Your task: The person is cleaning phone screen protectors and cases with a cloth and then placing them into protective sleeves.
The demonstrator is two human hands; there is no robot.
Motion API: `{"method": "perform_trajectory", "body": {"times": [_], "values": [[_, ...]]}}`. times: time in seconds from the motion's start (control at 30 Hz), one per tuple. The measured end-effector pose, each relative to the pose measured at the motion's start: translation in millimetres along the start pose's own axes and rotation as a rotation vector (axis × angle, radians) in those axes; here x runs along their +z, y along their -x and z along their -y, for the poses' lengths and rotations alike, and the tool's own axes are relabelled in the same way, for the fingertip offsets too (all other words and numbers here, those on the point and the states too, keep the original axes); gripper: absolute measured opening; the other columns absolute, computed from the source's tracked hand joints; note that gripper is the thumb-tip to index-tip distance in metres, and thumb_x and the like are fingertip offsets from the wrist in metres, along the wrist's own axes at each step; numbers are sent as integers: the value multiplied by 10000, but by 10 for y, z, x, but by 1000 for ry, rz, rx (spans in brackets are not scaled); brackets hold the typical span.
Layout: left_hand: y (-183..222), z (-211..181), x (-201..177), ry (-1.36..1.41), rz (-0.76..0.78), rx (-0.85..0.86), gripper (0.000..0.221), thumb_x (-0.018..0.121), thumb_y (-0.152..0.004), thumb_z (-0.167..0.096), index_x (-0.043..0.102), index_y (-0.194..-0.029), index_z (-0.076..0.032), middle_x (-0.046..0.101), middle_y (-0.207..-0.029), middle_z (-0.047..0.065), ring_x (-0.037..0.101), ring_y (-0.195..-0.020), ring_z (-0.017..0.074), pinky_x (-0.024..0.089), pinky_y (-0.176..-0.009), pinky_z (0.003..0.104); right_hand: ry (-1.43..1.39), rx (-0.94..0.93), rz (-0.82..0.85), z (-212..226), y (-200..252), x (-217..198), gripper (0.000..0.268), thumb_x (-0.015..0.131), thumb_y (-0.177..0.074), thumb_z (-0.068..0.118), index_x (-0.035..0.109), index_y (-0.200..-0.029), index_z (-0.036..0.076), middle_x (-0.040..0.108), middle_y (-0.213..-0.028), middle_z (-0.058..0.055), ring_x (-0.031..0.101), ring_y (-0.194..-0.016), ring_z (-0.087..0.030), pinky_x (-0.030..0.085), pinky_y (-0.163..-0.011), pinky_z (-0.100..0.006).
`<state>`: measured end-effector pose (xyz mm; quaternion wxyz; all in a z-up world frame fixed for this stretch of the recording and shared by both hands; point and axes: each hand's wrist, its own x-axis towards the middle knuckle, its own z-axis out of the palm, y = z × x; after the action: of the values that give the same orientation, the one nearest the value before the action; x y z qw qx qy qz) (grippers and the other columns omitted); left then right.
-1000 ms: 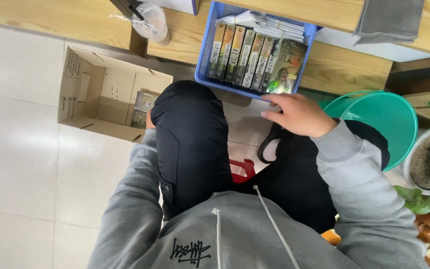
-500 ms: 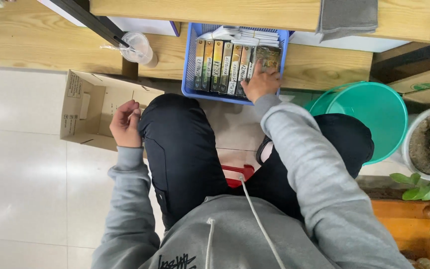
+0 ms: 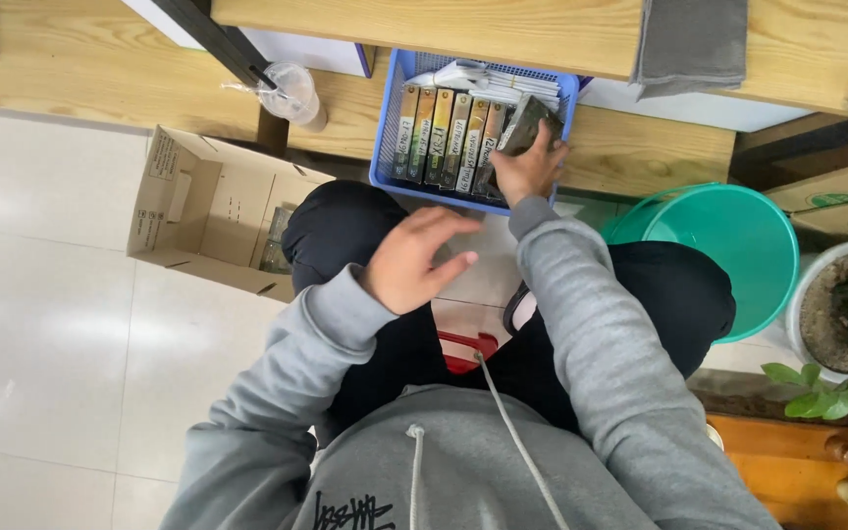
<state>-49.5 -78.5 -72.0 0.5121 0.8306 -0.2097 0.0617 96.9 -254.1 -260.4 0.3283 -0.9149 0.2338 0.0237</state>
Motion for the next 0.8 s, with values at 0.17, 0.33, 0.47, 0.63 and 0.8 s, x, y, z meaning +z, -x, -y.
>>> {"method": "perform_trajectory", "body": {"times": [0.17,0.33,0.47,0.63,0.8], "values": [[-3,-9,-7,2,4,-36,330,735,-851,-141,665,-1168,-81,668,-1051,132,667,-995,355,539,-860,436,-281,20,45,113,-108,89,846,821,-628,393,475,-1395,307,326,-1337,-101,494,-1206,-388,476,-955,-511],[-165,-72,-257,302,-105,-369,590,709,-876,-95,442,-1387,30,395,-1390,289,439,-1282,534,459,-982,631,-574,-124,340,1025,660,-896,812,786,-662,130,478,-1413,93,421,-1300,-253,574,-1085,-398,513,-888,-452],[-361,-111,-360,581,-137,-458,760,627,-946,-181,175,-1469,137,226,-1470,397,272,-1363,587,348,-1071,657,-515,-677,353,1210,1011,-1643,726,795,-654,161,562,-1339,100,462,-1320,-211,566,-1073,-372,478,-872,-438],[-777,-191,-169,918,-131,-460,673,589,-988,-279,261,-1485,32,424,-1418,251,512,-1266,368,523,-948,541,-361,-1222,-55,994,1059,-1947,723,890,-628,174,617,-1290,78,445,-1388,-180,548,-1175,-369,447,-872,-376],[-1320,90,74,703,-196,-114,368,563,-1003,-147,479,-1317,27,593,-1214,226,583,-1182,360,496,-979,536,-568,-1031,43,832,773,-2190,755,785,-880,194,357,-1466,-16,374,-1407,-224,425,-1310,-357,369,-1080,-482]]}}
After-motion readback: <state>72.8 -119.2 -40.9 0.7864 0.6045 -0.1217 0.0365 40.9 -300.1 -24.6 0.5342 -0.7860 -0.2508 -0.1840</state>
